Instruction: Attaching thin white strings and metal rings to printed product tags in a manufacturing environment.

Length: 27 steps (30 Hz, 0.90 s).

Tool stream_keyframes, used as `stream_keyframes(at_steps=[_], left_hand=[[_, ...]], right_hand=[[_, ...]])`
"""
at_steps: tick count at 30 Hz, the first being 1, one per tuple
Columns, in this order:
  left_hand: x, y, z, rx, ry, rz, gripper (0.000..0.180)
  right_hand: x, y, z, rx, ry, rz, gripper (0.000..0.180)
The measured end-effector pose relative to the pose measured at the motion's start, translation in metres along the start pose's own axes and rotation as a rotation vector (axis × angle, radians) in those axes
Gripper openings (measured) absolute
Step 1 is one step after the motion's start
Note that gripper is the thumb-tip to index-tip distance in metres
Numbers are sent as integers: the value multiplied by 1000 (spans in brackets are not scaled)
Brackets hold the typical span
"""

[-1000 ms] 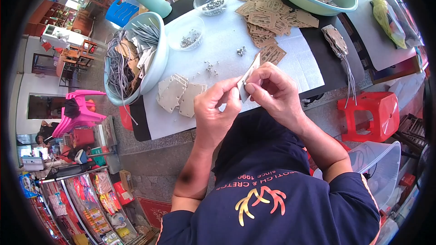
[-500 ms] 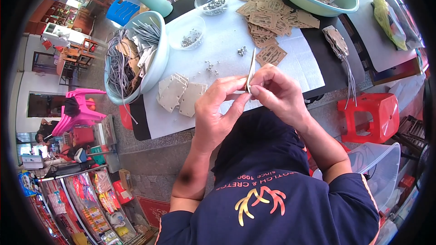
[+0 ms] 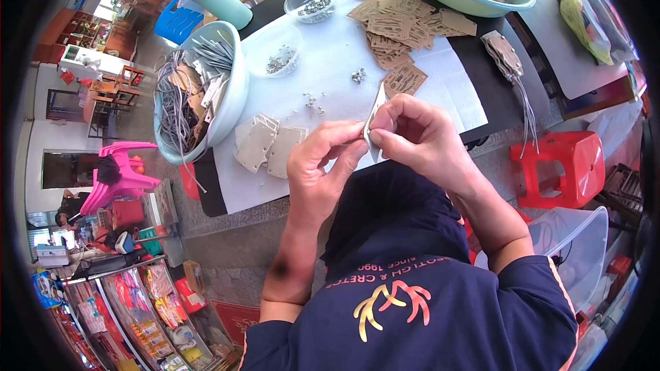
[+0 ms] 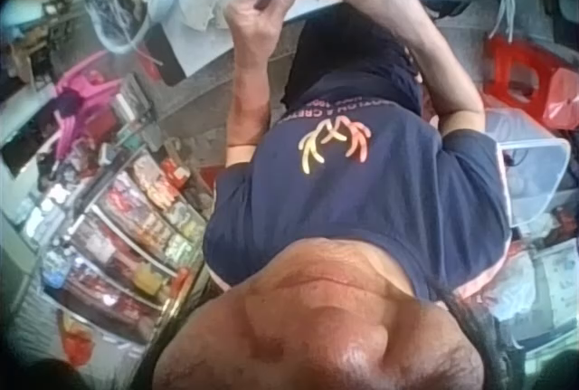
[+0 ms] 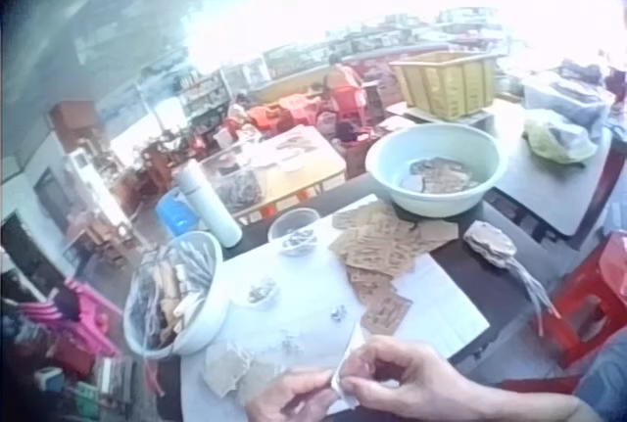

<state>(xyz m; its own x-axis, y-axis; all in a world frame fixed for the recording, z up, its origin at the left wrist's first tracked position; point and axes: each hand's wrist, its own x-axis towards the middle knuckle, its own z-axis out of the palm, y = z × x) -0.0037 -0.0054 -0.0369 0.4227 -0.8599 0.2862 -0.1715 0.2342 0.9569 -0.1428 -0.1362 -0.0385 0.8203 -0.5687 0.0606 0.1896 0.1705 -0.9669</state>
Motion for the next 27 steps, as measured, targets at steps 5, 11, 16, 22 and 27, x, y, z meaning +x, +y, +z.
stream_keyframes(at_steps=[5,11,16,22,27], left_hand=[[1,1,8,202,23,116,20],[-1,-2,19,305,99,115,21],[-1,-3,18,572,183,234,20],[2,-9,21,681,233,368,22],[2,-12,22,664,232,360,23]], right_hand=[[1,-5,0,-418,48,-175,12],[4,0,5,-688,91,-461,15],[6,5,4,-561,100,-410,14],[7,13,5,-25,120,0,12],[6,15,4,67,96,164,18]])
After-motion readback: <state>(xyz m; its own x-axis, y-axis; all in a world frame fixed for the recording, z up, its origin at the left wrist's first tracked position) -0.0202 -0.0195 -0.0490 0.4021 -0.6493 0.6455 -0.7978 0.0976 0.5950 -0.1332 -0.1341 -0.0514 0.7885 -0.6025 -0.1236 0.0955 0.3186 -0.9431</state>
